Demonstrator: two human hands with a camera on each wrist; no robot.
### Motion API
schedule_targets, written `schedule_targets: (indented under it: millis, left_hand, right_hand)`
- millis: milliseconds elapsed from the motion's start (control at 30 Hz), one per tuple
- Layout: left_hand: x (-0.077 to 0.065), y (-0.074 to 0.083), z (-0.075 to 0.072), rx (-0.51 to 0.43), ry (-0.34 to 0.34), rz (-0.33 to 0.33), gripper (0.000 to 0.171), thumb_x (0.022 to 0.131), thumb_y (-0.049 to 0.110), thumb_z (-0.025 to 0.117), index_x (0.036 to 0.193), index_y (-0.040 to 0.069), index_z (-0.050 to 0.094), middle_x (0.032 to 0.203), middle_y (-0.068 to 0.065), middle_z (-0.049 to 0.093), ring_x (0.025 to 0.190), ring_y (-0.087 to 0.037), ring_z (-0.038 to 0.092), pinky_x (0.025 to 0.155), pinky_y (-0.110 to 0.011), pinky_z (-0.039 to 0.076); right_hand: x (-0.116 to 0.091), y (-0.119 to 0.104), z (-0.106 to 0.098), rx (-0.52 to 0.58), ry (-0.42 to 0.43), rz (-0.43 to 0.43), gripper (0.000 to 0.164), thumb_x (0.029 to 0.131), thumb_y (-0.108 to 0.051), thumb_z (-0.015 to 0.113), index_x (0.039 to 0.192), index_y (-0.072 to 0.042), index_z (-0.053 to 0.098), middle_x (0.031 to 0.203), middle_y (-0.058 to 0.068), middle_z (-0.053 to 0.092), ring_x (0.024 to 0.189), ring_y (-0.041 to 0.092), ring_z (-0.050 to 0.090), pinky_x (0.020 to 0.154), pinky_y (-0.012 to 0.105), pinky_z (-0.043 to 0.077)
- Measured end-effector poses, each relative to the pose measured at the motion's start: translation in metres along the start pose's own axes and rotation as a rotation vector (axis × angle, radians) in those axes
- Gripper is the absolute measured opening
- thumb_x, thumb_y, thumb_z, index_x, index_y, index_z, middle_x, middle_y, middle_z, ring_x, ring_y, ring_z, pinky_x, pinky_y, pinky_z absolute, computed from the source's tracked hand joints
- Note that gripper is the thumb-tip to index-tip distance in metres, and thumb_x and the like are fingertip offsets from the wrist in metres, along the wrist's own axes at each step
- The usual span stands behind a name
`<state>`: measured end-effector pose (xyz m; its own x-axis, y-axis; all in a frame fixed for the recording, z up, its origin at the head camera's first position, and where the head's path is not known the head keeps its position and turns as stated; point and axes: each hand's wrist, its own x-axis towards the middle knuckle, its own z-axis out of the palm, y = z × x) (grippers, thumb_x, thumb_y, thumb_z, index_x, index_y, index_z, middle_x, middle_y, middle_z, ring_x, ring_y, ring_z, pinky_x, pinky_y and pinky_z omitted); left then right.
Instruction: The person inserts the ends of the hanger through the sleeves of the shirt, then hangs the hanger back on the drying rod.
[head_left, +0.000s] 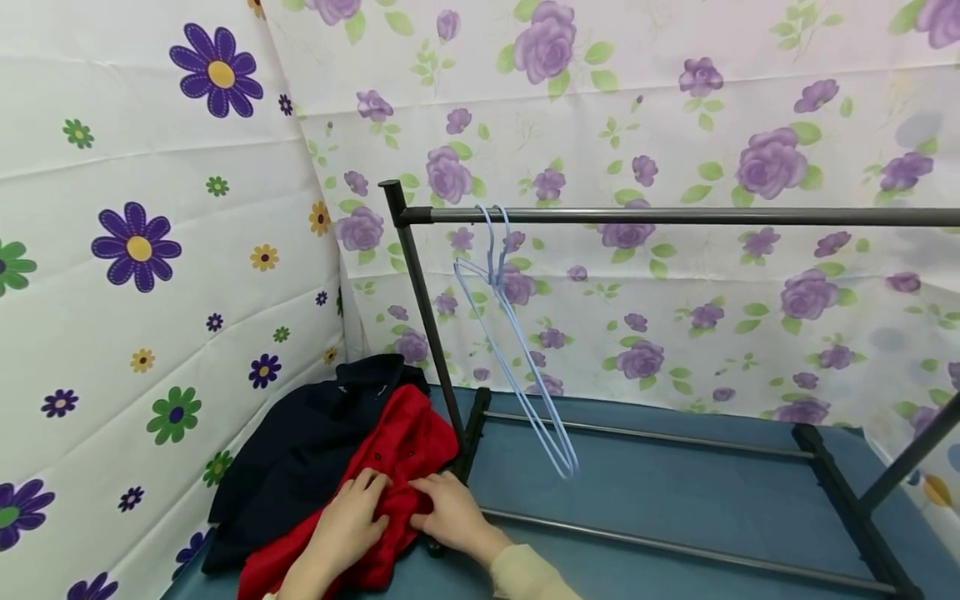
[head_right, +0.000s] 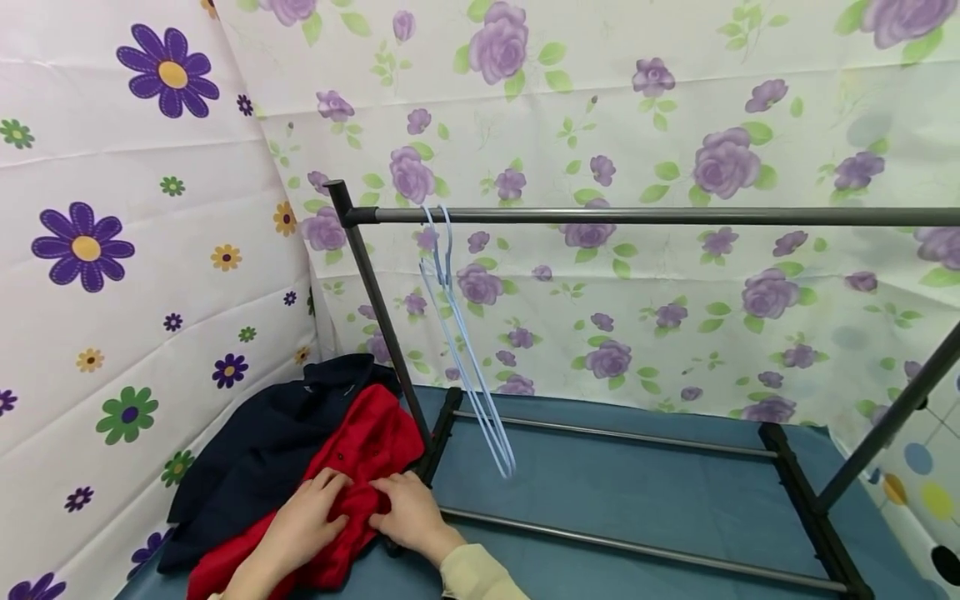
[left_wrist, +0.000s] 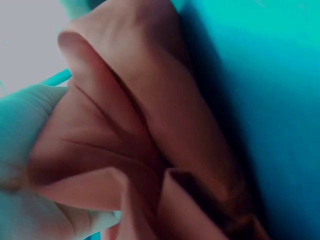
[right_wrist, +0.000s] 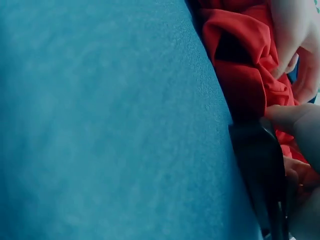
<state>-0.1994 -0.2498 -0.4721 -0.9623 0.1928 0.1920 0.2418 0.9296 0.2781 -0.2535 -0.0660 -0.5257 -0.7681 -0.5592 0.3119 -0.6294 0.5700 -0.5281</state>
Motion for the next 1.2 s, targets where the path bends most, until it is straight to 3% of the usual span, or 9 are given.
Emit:
schedule_targets:
  millis: [133, 233, 333, 467, 700, 933, 1200]
  left_hand:
    - [0.010, 0.005, 0.003, -0.002, 0.001, -0.031, 0.034, 0.075, 0.004, 0.080, 0.106, 0.008, 0.066, 0.103, -0.008, 0.060, 0.072, -0.025, 0.059, 0.062, -0.043, 0.051]
    - [0.017, 0.012, 0.005, 0.011, 0.029, -0.034, 0.027, 0.074, 0.003, 0.079, 0.097, 0.009, 0.066, 0.089, -0.005, 0.058, 0.058, -0.021, 0.053, 0.052, -0.039, 0.046]
    - [0.021, 0.020, 0.006, -0.019, 0.045, -0.036, 0.022, 0.075, 0.002, 0.078, 0.088, 0.011, 0.063, 0.079, -0.002, 0.054, 0.053, -0.020, 0.049, 0.050, -0.036, 0.043]
    - [0.022, 0.029, 0.006, -0.094, 0.043, -0.073, 0.020, 0.079, 0.003, 0.078, 0.090, 0.011, 0.063, 0.079, 0.000, 0.055, 0.057, -0.018, 0.051, 0.055, -0.036, 0.046]
    - [0.020, 0.043, -0.001, -0.172, 0.070, -0.060, 0.019, 0.082, 0.004, 0.074, 0.091, 0.012, 0.059, 0.078, 0.002, 0.051, 0.057, -0.017, 0.046, 0.055, -0.034, 0.040]
    - [0.026, 0.062, -0.007, -0.296, 0.154, 0.004, 0.018, 0.082, 0.002, 0.071, 0.087, 0.015, 0.060, 0.069, 0.005, 0.049, 0.055, -0.013, 0.039, 0.054, -0.030, 0.035]
    - [0.032, 0.086, 0.003, -0.439, 0.191, 0.041, 0.016, 0.084, 0.005, 0.071, 0.094, 0.016, 0.064, 0.070, 0.007, 0.053, 0.049, -0.008, 0.044, 0.052, -0.025, 0.041]
  right_hand:
    - [-0.001, 0.003, 0.001, 0.073, 0.068, 0.008, 0.024, 0.092, -0.022, 0.071, 0.113, -0.014, 0.076, 0.106, -0.004, 0.072, 0.096, 0.011, 0.059, 0.081, 0.025, 0.050]
    - [-0.001, 0.003, 0.000, 0.193, 0.091, 0.071, 0.017, 0.093, -0.016, 0.068, 0.107, -0.014, 0.077, 0.101, -0.005, 0.073, 0.088, 0.008, 0.058, 0.075, 0.024, 0.049]
    - [-0.001, 0.000, -0.004, 0.344, 0.117, 0.139, 0.016, 0.092, -0.009, 0.065, 0.102, -0.013, 0.076, 0.091, -0.006, 0.071, 0.075, 0.005, 0.056, 0.068, 0.022, 0.046]
    - [-0.006, -0.003, -0.009, 0.481, 0.147, 0.178, 0.017, 0.093, -0.005, 0.061, 0.103, -0.014, 0.072, 0.084, -0.008, 0.065, 0.065, 0.004, 0.052, 0.063, 0.022, 0.044]
    - [-0.015, -0.004, -0.015, 0.556, 0.234, 0.183, 0.017, 0.098, -0.007, 0.059, 0.109, -0.016, 0.068, 0.099, -0.003, 0.057, 0.089, 0.011, 0.053, 0.077, 0.028, 0.043]
    - [-0.021, 0.002, -0.043, 0.606, 0.284, 0.214, 0.017, 0.101, -0.012, 0.059, 0.115, -0.018, 0.067, 0.109, -0.001, 0.059, 0.093, 0.015, 0.057, 0.081, 0.032, 0.045]
    - [-0.039, 0.008, -0.072, 0.655, 0.371, 0.295, 0.016, 0.102, -0.012, 0.057, 0.115, -0.014, 0.067, 0.113, 0.004, 0.064, 0.098, 0.017, 0.059, 0.087, 0.034, 0.046]
